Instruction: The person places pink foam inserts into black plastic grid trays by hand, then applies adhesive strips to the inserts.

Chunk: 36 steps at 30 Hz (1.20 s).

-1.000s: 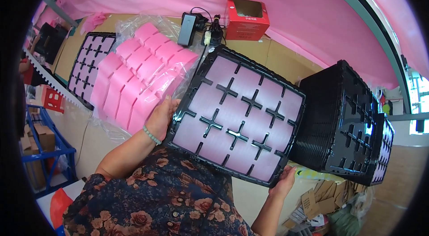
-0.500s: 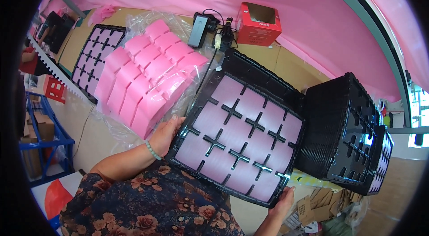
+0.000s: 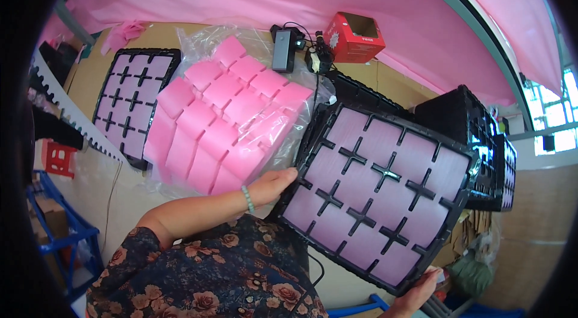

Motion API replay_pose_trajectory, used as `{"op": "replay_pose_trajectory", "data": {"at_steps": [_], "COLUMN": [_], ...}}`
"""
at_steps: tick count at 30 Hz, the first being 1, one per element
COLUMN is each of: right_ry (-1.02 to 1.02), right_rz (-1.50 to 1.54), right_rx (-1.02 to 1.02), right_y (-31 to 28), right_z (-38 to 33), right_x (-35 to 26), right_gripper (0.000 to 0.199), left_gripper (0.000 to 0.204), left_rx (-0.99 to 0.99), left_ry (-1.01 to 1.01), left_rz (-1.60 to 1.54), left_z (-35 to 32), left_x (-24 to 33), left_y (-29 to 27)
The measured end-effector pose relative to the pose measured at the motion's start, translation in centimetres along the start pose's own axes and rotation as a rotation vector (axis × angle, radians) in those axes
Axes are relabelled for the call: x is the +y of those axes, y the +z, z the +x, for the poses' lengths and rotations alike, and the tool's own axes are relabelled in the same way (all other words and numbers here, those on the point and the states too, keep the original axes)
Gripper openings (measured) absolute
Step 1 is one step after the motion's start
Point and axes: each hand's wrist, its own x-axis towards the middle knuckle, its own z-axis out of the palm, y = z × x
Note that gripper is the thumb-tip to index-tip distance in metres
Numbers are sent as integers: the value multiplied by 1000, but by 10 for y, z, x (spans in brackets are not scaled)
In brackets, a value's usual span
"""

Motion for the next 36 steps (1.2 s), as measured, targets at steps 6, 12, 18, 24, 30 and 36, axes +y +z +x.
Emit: {"op": "replay_pose_trajectory", "data": {"at_steps": [6,12,18,24,30,36], "right_ry": [-39,21,34,-2,-102,-119], "right_rz": [-45,14,41,46,35,74], "right_rx": [73,100,62,-88,-13,-159], "right_y": [22,17,-6,-21,-43,-30], "right_z": [-41,-36,-16,-6,10,23], "right_x": [-36,-38,-20,-29,-31,-38], "right_gripper": [31,30,31,36,41,41], "left_gripper": [59,17,19,16,37,29], "left_rx": [-197,309,96,426,446,171], "left_ry": [-101,756,820,593,807,335], "left_rz": [659,1105,1476,1526,1092,537], "left_z": [39,119,171,204,188,173], "left_x": [48,121,126,142,161,194], "left_y": [-57,-59,-45,-72,-5,-2]}}
